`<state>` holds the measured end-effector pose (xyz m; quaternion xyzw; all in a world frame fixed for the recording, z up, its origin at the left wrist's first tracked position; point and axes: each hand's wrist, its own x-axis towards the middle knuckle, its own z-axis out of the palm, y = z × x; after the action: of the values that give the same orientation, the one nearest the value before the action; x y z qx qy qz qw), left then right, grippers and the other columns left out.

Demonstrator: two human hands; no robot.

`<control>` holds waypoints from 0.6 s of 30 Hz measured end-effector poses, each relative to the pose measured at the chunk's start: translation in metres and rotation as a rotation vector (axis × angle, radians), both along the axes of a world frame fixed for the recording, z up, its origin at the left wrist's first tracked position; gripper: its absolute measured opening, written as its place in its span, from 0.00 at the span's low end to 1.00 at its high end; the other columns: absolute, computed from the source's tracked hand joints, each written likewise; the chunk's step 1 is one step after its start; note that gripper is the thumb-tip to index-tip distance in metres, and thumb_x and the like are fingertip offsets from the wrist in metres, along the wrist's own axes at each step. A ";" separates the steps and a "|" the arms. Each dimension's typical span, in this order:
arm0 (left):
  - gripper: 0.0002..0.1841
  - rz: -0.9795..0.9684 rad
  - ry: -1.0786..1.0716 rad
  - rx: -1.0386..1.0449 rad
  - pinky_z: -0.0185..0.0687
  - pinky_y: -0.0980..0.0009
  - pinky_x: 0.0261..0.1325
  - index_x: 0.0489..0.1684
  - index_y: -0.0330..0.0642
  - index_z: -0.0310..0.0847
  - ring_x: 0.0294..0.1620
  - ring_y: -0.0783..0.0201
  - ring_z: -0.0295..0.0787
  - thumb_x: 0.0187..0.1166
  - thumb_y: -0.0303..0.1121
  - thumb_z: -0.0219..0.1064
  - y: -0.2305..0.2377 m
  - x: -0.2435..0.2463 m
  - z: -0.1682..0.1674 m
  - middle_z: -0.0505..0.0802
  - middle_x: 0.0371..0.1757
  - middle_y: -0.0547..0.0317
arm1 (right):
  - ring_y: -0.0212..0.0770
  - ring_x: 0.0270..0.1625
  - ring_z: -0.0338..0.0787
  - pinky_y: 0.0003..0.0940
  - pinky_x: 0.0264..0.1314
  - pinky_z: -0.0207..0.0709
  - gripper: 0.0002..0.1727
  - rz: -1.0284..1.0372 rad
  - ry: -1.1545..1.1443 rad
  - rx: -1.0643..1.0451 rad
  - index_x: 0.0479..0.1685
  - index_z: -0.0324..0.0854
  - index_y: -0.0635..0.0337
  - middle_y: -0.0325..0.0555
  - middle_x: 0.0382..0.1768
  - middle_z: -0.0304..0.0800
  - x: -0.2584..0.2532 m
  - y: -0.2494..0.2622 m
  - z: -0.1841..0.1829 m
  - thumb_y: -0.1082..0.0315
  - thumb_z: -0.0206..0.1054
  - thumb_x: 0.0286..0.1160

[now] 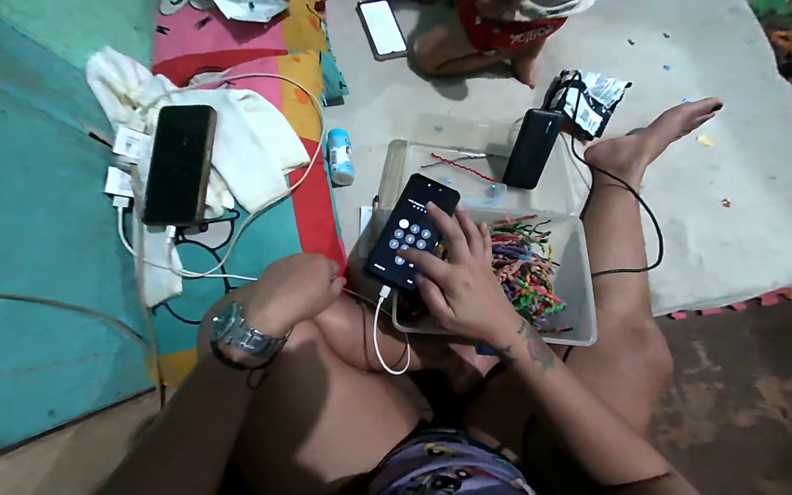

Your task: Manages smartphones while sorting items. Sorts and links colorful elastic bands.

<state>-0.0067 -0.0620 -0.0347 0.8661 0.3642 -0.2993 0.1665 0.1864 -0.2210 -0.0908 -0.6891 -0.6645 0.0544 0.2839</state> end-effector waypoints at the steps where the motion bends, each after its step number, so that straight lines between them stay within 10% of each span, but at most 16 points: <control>1: 0.19 -0.002 -0.020 0.008 0.80 0.42 0.54 0.38 0.38 0.89 0.53 0.44 0.88 0.90 0.42 0.57 0.000 -0.002 -0.002 0.90 0.44 0.46 | 0.72 0.93 0.46 0.86 0.80 0.40 0.23 0.017 0.005 -0.008 0.64 0.89 0.29 0.50 0.92 0.57 0.000 -0.004 -0.002 0.52 0.48 0.83; 18: 0.20 0.056 0.144 0.083 0.82 0.38 0.51 0.41 0.37 0.89 0.53 0.38 0.91 0.89 0.44 0.57 -0.008 0.012 0.002 0.93 0.45 0.40 | 0.72 0.94 0.40 0.85 0.81 0.36 0.28 -0.103 -0.011 -0.204 0.81 0.76 0.29 0.54 0.95 0.47 0.007 0.023 0.008 0.47 0.47 0.83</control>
<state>0.0050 -0.0696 -0.0325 0.8380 0.4114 -0.3405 0.1119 0.1930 -0.1980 -0.0830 -0.7478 -0.6209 0.1033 0.2112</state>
